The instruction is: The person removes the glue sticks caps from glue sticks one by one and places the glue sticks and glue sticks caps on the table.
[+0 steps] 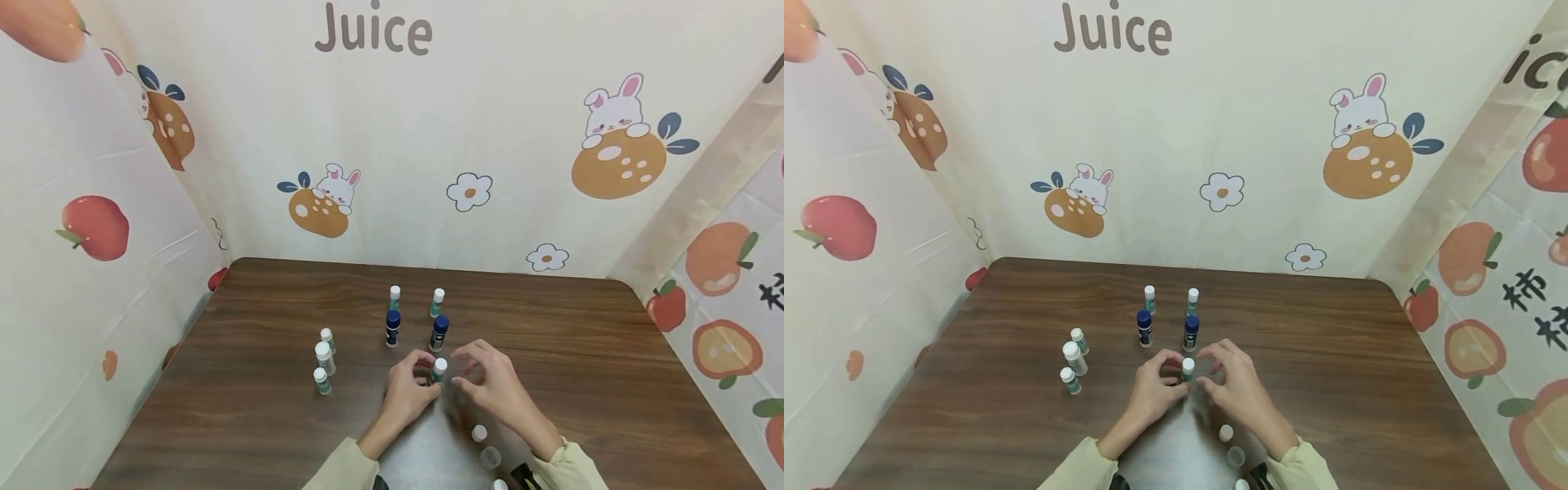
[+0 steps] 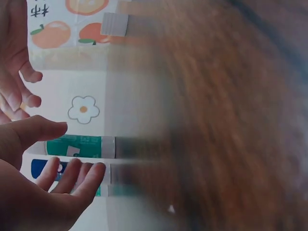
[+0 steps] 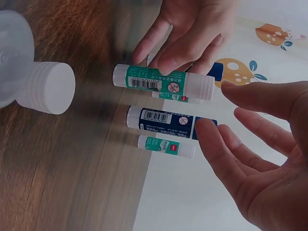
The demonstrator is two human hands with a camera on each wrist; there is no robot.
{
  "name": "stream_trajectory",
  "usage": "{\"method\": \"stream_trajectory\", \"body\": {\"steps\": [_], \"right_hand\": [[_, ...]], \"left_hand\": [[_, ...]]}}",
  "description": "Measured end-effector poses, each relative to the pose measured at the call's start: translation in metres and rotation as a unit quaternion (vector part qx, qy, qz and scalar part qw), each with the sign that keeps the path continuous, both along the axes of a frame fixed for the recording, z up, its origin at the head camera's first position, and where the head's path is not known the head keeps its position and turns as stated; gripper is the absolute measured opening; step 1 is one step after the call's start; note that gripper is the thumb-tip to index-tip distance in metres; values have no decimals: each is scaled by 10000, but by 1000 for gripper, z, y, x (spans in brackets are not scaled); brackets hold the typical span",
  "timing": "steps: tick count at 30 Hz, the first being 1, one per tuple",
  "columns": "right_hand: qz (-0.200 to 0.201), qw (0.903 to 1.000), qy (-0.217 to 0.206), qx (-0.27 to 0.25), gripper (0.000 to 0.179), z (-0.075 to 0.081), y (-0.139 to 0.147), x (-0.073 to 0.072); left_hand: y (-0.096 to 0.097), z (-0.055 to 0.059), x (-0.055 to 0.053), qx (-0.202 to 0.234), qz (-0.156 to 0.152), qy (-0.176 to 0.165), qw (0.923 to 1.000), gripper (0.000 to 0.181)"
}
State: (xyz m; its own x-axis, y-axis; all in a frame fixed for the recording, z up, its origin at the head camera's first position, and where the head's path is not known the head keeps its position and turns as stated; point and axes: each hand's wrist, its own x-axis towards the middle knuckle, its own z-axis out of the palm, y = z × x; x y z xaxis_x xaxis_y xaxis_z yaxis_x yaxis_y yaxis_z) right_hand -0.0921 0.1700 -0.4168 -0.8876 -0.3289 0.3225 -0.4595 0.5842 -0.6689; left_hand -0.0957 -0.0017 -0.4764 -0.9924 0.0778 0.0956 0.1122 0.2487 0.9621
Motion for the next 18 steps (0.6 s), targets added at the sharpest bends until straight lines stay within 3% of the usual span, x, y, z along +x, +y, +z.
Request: {"method": "stream_trajectory", "body": {"steps": [12,18], "right_hand": [[198,9998,61,27,36,-3,-4,-3],[214,9998,22,-19,34,0,-5,-3]], "left_hand": [[4,-2,-3,-254,-85,5,9996,25],[2,3,-2,-300,-131,180,9993,26]]}}
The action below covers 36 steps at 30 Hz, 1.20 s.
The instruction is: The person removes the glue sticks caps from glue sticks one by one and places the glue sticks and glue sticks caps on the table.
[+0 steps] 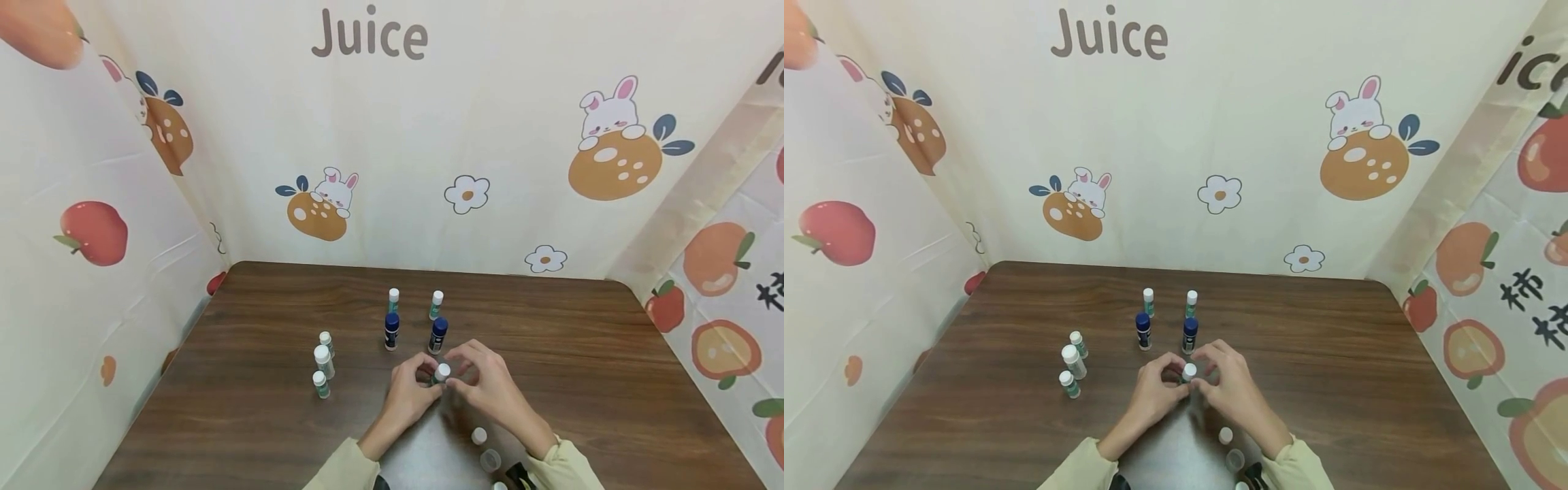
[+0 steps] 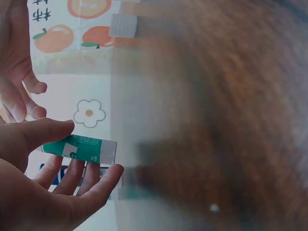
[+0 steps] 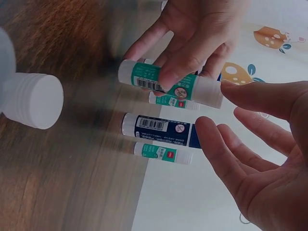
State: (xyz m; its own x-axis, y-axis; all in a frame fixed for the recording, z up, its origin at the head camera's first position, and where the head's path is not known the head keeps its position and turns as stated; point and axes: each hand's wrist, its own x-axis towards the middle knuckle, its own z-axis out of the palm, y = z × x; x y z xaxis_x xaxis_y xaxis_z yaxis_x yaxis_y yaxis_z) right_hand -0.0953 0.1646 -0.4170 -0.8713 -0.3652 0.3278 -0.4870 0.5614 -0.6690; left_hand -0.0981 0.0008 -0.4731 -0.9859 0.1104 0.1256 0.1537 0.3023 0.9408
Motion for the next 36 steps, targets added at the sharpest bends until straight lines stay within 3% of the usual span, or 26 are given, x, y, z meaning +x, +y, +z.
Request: {"method": "stream_trajectory", "body": {"steps": [7,21,36], "right_hand": [[92,9998,127,-119,33,5,-5,0],[263,9990,195,-311,23,18,-18,7],[580,9968,239,-495,20,19,-20,13]], "left_hand": [[-4,14,4,-70,5,228,9997,26],[-15,37,15,-625,185,761,9950,26],[-26,44,25,-757,122,977,9923,26]]}}
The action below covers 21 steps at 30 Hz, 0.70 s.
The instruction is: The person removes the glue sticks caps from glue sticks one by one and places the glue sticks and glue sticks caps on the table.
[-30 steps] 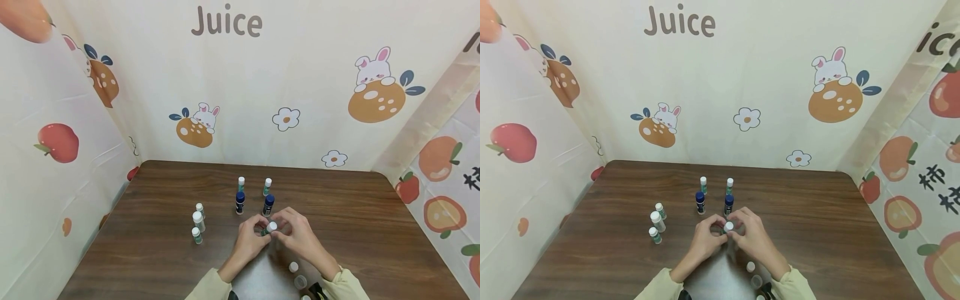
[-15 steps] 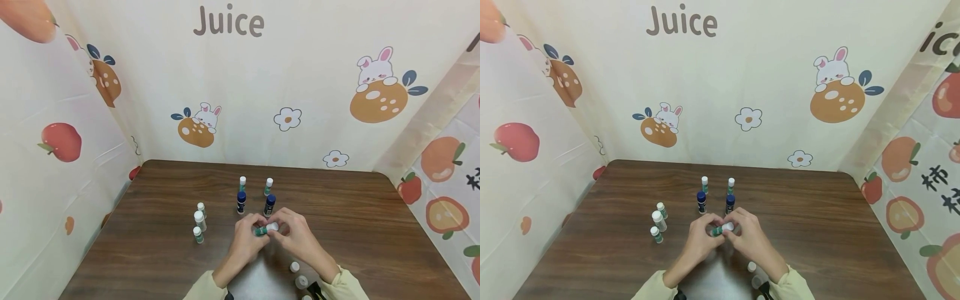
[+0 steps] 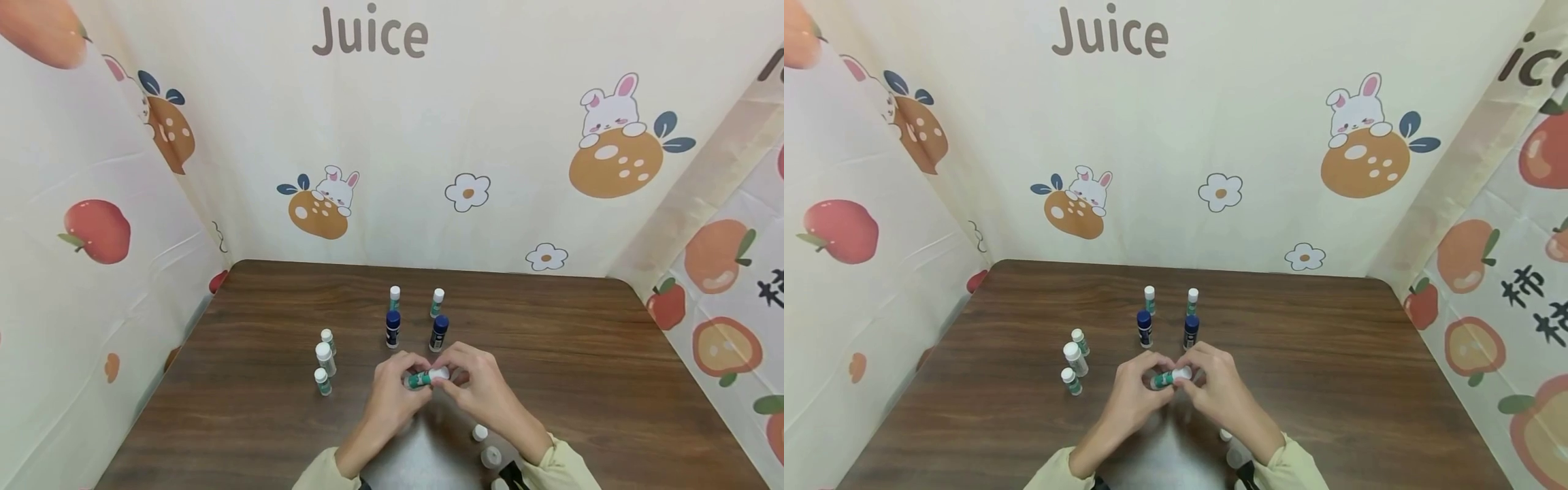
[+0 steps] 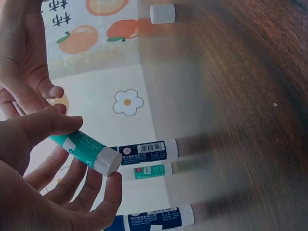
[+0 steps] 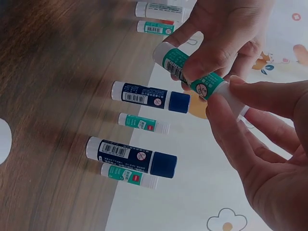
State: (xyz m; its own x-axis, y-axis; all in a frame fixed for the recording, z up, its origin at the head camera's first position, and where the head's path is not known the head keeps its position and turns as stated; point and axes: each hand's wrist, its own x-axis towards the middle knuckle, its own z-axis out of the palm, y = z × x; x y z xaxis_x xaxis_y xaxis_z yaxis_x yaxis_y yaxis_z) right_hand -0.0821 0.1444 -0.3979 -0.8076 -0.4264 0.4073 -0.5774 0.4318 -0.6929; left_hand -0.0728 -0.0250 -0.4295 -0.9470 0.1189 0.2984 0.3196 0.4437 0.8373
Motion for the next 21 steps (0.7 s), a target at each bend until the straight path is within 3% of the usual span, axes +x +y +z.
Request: {"method": "stream_trajectory", "body": {"steps": [6,13,21], "right_hand": [[44,9999,146,-17,21,0,0,2],[-3,9990,445,8,25,8,2,5],[-99,9984,543,87,27,13,7,8]], "left_hand": [[-3,1,2,23,-78,63,9999,25],[-8,0,5,-8,-117,-98,9999,25],[-17,-3,11,280,10,-190,9994,25]]}}
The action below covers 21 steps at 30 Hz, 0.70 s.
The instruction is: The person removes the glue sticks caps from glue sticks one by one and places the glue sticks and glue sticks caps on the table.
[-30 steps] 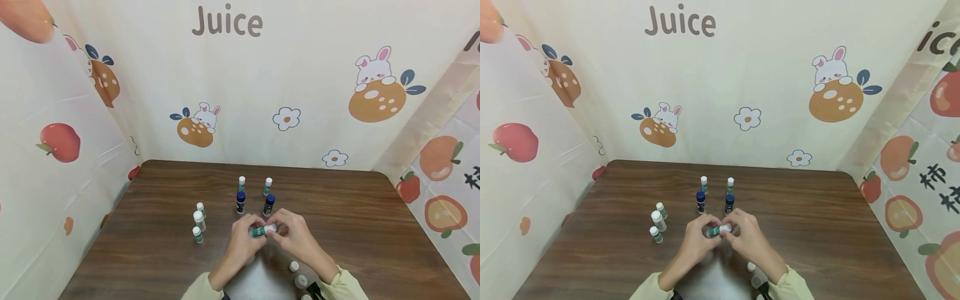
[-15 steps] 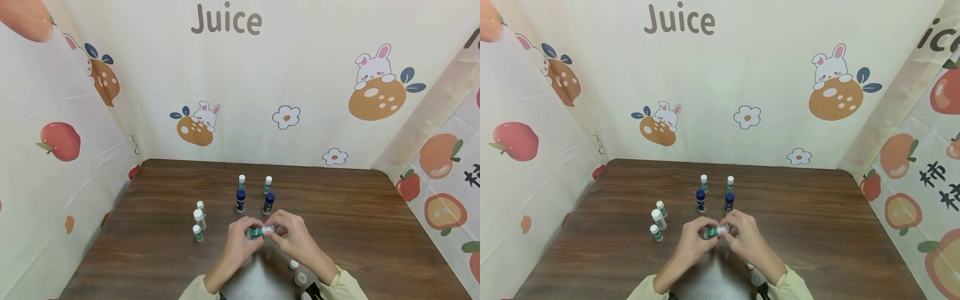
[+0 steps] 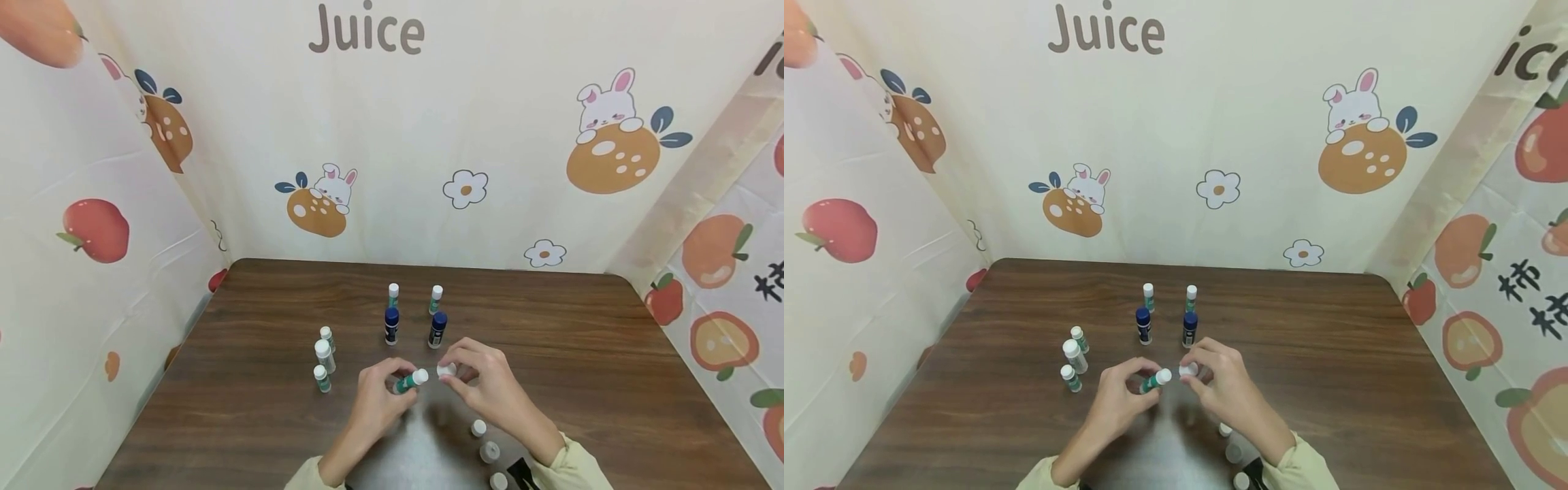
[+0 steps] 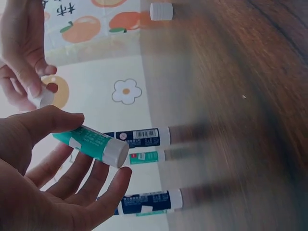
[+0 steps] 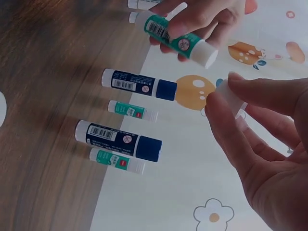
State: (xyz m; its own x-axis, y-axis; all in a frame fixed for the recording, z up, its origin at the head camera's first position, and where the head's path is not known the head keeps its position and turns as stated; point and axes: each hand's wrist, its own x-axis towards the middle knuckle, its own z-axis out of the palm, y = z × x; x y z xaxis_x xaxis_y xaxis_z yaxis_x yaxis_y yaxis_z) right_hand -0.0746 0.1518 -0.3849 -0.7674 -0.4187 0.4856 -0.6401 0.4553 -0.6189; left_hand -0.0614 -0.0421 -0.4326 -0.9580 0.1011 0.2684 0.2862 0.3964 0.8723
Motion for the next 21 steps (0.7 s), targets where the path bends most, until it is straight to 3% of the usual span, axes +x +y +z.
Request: {"method": "stream_trajectory", "body": {"steps": [11,21], "right_hand": [[-126,9999,-11,78,29,-5,5,1],[-463,9988,-133,49,26,-11,17,2]], "left_hand": [[-22,3,6,155,285,-438,9985,26],[-36,2,11,216,505,-446,9975,27]]}}
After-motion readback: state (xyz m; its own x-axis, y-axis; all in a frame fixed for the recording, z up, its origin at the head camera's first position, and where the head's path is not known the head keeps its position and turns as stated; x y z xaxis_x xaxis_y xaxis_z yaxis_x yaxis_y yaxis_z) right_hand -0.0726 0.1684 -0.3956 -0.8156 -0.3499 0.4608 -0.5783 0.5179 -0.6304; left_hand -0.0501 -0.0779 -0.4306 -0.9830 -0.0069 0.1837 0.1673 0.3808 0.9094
